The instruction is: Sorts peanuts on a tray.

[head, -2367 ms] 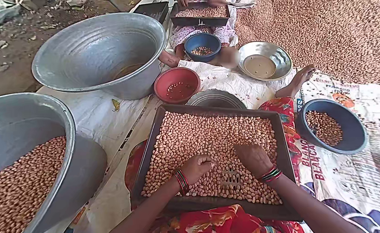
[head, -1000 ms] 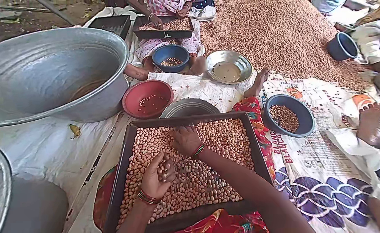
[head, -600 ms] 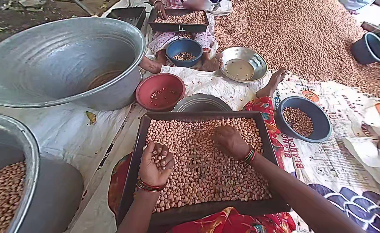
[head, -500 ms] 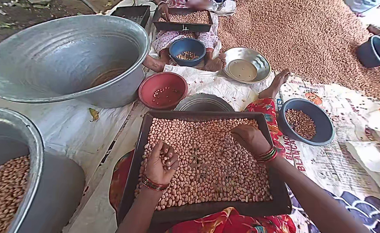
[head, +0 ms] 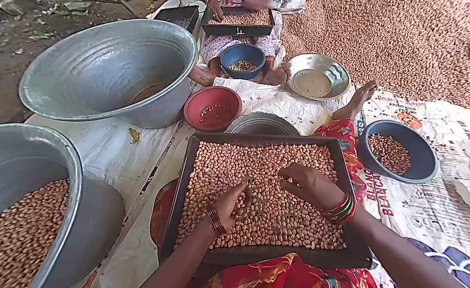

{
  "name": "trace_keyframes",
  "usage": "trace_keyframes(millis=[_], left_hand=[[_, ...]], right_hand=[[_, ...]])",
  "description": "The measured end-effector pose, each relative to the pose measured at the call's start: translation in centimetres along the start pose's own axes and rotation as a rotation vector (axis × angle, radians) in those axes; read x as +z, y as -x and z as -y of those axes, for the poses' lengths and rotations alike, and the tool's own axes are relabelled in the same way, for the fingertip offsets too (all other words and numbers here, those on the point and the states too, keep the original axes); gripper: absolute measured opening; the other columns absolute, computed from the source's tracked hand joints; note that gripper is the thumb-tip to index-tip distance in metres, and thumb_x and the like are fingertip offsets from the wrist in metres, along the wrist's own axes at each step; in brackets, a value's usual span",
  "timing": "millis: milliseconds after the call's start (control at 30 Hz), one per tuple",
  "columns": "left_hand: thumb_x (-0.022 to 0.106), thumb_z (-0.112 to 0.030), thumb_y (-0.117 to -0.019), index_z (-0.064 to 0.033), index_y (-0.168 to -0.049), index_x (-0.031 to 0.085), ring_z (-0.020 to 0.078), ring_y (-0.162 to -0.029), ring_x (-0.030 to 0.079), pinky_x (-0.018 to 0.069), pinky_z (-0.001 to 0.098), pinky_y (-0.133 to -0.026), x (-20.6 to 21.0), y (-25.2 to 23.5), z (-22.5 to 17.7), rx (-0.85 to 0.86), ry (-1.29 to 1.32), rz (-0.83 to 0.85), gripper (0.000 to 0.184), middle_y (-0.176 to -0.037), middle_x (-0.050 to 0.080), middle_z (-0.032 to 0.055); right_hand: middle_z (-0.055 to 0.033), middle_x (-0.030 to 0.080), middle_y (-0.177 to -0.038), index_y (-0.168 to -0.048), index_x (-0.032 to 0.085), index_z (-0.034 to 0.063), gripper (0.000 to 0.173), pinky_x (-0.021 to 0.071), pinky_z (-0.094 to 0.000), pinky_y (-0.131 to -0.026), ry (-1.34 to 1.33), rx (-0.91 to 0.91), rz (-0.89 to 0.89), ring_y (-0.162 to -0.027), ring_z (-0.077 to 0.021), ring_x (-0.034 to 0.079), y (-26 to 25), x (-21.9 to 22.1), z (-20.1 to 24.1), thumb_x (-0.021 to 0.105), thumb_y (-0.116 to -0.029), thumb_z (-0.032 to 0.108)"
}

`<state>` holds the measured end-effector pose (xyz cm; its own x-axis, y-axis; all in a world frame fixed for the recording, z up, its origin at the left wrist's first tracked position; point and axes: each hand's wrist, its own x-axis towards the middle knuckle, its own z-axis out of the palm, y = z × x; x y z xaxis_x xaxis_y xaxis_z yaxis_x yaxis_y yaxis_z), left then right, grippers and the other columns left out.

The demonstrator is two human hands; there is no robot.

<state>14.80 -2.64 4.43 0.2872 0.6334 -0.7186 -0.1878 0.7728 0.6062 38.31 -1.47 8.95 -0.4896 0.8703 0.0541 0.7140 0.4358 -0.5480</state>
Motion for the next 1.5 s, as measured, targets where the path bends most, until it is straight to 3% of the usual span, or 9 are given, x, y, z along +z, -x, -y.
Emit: trace_keyframes(millis=[233,367,500,733,867,967,1067,1233,1500], left_hand=[[0.026,-0.032,-0.1137,-0.0115,-0.087,0.053,0.0001,-0.038,0.033,0.0261,0.0139,-0.036,0.4,-0.4,0.2,-0.050,0.026,0.055,0.043,-0.057,0.048,-0.0046],[0.029,-0.029,-0.1138,-0.0099,-0.089,0.054,0.0002,-0.038,0.035,0.0274,0.0135,-0.037,0.4,-0.1,-0.1,-0.038,0.036,0.033,0.039,-0.057,0.048,-0.0042],[0.025,-0.038,-0.1137,-0.0098,-0.093,0.057,0.0017,-0.040,0.037,0.0289,0.0158,-0.039,0.4,-0.5,0.1,-0.039,0.021,0.019,0.048,-0.057,0.051,-0.0033],[0.028,-0.032,-0.1133,-0.0102,-0.088,0.053,0.0011,-0.037,0.035,0.0281,0.0145,-0.036,0.1,-0.2,-0.6,0.056,0.261,-0.035,0.041,-0.056,0.048,-0.0031],[0.027,-0.030,-0.1133,-0.0124,-0.087,0.050,0.0004,-0.036,0.035,0.0293,0.0135,-0.035,-0.8,0.0,-1.4,0.189,0.396,-0.113,0.039,-0.055,0.047,-0.0048],[0.027,-0.032,-0.1134,-0.0108,-0.089,0.052,0.0020,-0.036,0.036,0.0302,0.0145,-0.035,-1.1,0.0,-1.7,0.205,0.402,-0.188,0.041,-0.056,0.049,-0.0032],[0.026,-0.037,-0.1136,-0.0099,-0.092,0.053,0.0030,-0.037,0.038,0.0314,0.0155,-0.036,-1.0,0.0,-1.8,0.173,0.379,-0.212,0.043,-0.057,0.051,-0.0022],[0.029,-0.030,-0.1136,-0.0113,-0.087,0.050,0.0005,-0.036,0.036,0.0298,0.0137,-0.035,-1.4,0.7,-2.5,0.255,0.433,-0.217,0.038,-0.056,0.048,-0.0045],[0.052,-0.011,-0.1070,0.0017,-0.111,0.066,-0.0003,-0.050,0.042,0.0358,0.0155,-0.049,-6.4,1.5,-5.7,0.561,-0.414,-0.477,0.019,-0.067,0.051,-0.0038]], right_hand=[[-0.0318,0.067,-0.113,-0.116,0.067,-0.0092,0.027,0.0512,-0.0613,-0.084,0.339,0.185,0.280,-0.104,-0.0500,0.067,-3.0,3.0,-1.6,0.049,-0.1039,0.007],[-0.0289,0.070,-0.092,-0.096,0.071,-0.0107,0.020,0.0557,-0.0569,-0.067,0.334,0.073,-0.022,-0.082,-0.0467,0.072,-2.0,5.4,-2.7,0.055,-0.0965,0.002],[-0.0252,0.072,-0.101,-0.109,0.073,-0.0070,0.024,0.0568,-0.0529,-0.077,-0.002,-0.061,0.081,-0.089,-0.0399,0.072,-3.1,2.7,1.7,0.057,-0.0992,0.009],[-0.0298,0.069,-0.119,-0.120,0.069,-0.0077,0.030,0.0520,-0.0610,-0.092,0.243,0.043,0.104,-0.111,-0.0478,0.067,-9.7,5.4,-0.4,0.048,-0.1048,0.008],[-0.0303,0.071,-0.096,-0.097,0.071,-0.0112,0.022,0.0571,-0.0576,-0.074,0.391,-0.082,-0.117,-0.088,-0.0484,0.072,-10.3,9.1,-1.8,0.052,-0.0976,-0.001],[-0.0297,0.070,-0.114,-0.112,0.069,-0.0105,0.029,0.0531,-0.0580,-0.089,0.151,0.054,0.027,-0.106,-0.0460,0.069,-10.7,6.4,0.8,0.047,-0.1038,0.007],[-0.0259,0.072,-0.107,-0.109,0.073,-0.0080,0.026,0.0535,-0.0548,-0.088,-0.035,-0.010,0.009,-0.100,-0.0407,0.070,-11.5,4.1,3.0,0.052,-0.1020,0.007],[-0.0270,0.064,-0.131,-0.129,0.066,-0.0034,0.034,0.0474,-0.0616,-0.099,0.163,0.194,0.262,-0.120,-0.0449,0.063,-12.9,4.0,2.0,0.044,-0.1076,0.011],[-0.0336,0.063,-0.125,-0.126,0.062,-0.0108,0.034,0.0497,-0.0625,-0.092,0.260,0.159,0.232,-0.114,-0.0510,0.065,-11.8,6.8,0.5,0.043,-0.1076,0.010]])
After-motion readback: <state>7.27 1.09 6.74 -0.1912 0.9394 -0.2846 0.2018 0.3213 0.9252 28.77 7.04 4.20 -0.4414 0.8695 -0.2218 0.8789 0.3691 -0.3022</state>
